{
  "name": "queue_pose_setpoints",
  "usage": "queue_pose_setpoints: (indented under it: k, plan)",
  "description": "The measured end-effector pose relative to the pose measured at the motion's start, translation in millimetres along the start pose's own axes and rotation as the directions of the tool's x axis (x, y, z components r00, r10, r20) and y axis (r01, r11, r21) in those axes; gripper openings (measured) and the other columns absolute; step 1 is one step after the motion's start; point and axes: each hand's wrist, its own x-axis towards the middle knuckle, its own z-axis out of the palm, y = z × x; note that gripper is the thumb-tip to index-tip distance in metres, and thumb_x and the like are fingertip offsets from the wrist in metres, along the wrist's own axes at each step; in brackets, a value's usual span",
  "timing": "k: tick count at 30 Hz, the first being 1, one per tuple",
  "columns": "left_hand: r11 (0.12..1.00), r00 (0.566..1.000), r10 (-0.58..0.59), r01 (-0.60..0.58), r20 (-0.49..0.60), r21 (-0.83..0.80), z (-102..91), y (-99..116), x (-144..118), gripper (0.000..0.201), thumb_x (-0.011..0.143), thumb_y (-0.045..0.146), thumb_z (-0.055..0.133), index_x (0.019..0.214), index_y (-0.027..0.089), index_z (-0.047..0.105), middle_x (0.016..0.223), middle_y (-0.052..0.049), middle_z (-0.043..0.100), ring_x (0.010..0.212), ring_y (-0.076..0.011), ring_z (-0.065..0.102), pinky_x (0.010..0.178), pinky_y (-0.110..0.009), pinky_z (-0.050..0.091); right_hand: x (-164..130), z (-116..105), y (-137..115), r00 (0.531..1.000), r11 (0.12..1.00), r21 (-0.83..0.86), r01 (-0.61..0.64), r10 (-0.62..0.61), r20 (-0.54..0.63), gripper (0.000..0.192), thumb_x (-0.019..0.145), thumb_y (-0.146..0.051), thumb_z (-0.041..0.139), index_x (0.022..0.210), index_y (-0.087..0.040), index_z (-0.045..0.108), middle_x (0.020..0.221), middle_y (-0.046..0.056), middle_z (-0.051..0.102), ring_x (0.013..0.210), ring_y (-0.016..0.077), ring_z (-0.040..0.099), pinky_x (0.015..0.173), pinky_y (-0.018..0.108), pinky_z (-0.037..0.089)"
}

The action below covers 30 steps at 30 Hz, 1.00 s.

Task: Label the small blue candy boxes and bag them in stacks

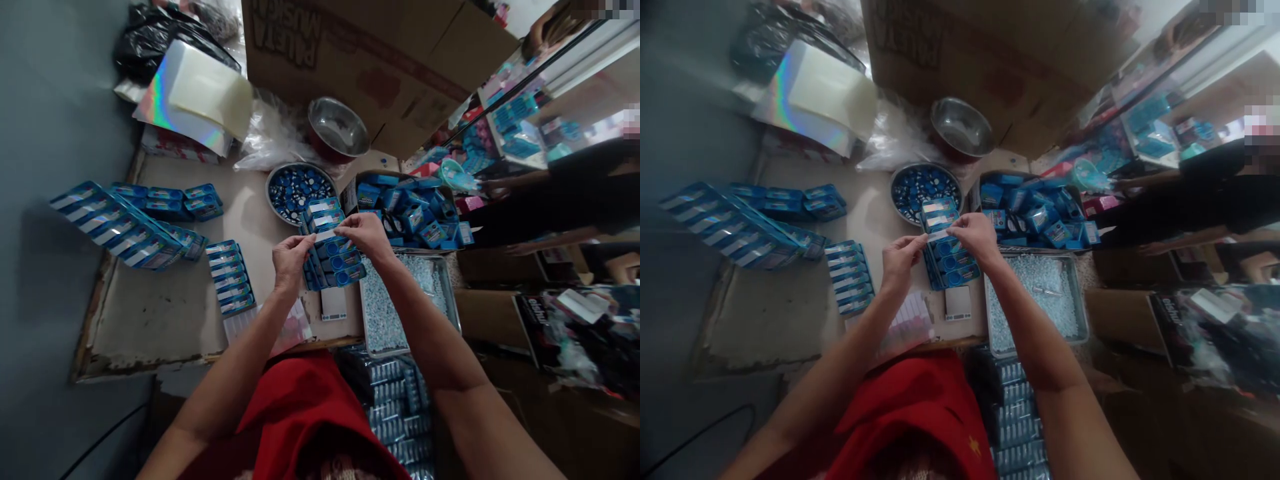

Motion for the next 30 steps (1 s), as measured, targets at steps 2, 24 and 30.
queue_pose_setpoints:
  k: [2, 24, 30]
  plan:
    - [1.000, 1.000, -0.028, 0.028, -0.001, -0.002, 0.4, -1, -1, 0.033, 0.063, 0.043, 0.087, 0.073, 0.014, 0.073, 0.061, 0.003, 0.055, 0.053, -0.0069, 0.043, 0.052, -0.021, 0.034, 2, 1, 2, 1.000, 1.000, 0.005, -0.012, 0.012, 0.002, 0.026, 0.071, -0.042, 0.073, 0.076, -0.016, 0.078, 0.060, 0.001, 0.066, 0.057, 0.0147, 0.059, 0.056, 0.025, 0.044]
    - [1.000, 0.946, 0.010, -0.011, 0.323, 0.000, -2.2, 31, -59, 0.058, 0.067, 0.061, 0.085, 0.100, 0.016, 0.072, 0.085, -0.006, 0.072, 0.058, -0.0121, 0.059, 0.053, -0.025, 0.050, -42, -15, -47, 0.996, 0.918, 0.387, -0.084, 0.089, 0.004, 0.064, 0.072, -0.082, 0.069, 0.087, -0.022, 0.053, 0.068, -0.002, 0.055, 0.059, 0.0124, 0.054, 0.053, 0.025, 0.041]
    - [0.970, 0.964, 0.178, -0.205, 0.196, 0.129, -10.4, 28, -57, 0.031, 0.079, 0.045, 0.079, 0.078, 0.016, 0.068, 0.064, 0.000, 0.064, 0.050, -0.0097, 0.052, 0.048, -0.023, 0.043, -52, -19, -37, 0.968, 0.844, 0.481, -0.238, 0.166, 0.188, 0.066, 0.060, -0.056, 0.090, 0.102, -0.021, 0.054, 0.073, -0.002, 0.061, 0.057, 0.0113, 0.054, 0.051, 0.025, 0.040]
